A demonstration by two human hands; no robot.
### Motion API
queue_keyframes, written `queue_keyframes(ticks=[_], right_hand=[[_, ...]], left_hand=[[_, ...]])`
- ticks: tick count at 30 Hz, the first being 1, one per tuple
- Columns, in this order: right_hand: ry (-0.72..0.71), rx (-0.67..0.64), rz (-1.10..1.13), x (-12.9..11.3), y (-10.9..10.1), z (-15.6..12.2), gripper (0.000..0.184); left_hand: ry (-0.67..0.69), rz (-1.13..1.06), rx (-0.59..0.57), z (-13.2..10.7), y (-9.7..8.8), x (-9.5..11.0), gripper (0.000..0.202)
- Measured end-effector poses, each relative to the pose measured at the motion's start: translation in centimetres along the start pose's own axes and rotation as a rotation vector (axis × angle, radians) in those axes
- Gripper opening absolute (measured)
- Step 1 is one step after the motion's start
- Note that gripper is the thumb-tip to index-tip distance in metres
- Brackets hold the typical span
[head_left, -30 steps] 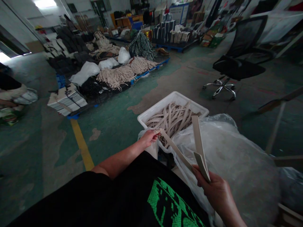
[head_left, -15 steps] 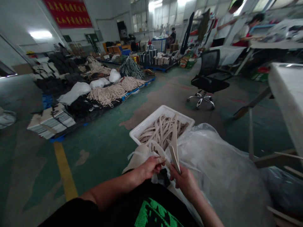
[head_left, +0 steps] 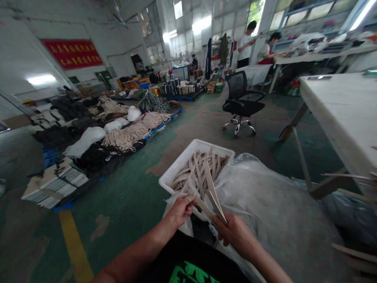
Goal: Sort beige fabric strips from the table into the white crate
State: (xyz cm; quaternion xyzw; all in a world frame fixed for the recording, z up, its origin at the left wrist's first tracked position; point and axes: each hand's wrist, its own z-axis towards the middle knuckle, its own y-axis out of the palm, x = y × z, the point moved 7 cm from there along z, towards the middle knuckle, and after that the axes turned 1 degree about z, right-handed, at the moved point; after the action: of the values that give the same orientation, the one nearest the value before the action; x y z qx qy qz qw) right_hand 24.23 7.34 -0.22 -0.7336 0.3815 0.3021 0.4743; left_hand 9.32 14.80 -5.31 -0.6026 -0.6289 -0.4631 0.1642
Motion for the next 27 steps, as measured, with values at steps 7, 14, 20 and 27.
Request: queue_keyframes(ticks=[7, 14, 20, 27], right_hand=[[0.027, 0.081, 0.096, 0.0, -0.7, 0.4, 0.045], [0.063, 0.095, -0.13, -1.6, -1.8, -1.1, 0.038], [0.004, 0.112, -0.068, -2.7, -1.8, -1.0, 0.046], [0.028, 0.101, 0.038, -2.0, -1.5, -0.7, 0.047]], left_hand=[[-0.03, -0.044, -0.034, -0.5, 1.5, 0.4, 0.056], [0.004, 0.003, -0.015, -1.4, 1.8, 0.6, 0.055], [0.051, 0.031, -0.041, -2.2, 3.1, 1.9, 0.055], [0.038, 0.105, -0.057, -2.0, 3.0, 2.6, 0.055]])
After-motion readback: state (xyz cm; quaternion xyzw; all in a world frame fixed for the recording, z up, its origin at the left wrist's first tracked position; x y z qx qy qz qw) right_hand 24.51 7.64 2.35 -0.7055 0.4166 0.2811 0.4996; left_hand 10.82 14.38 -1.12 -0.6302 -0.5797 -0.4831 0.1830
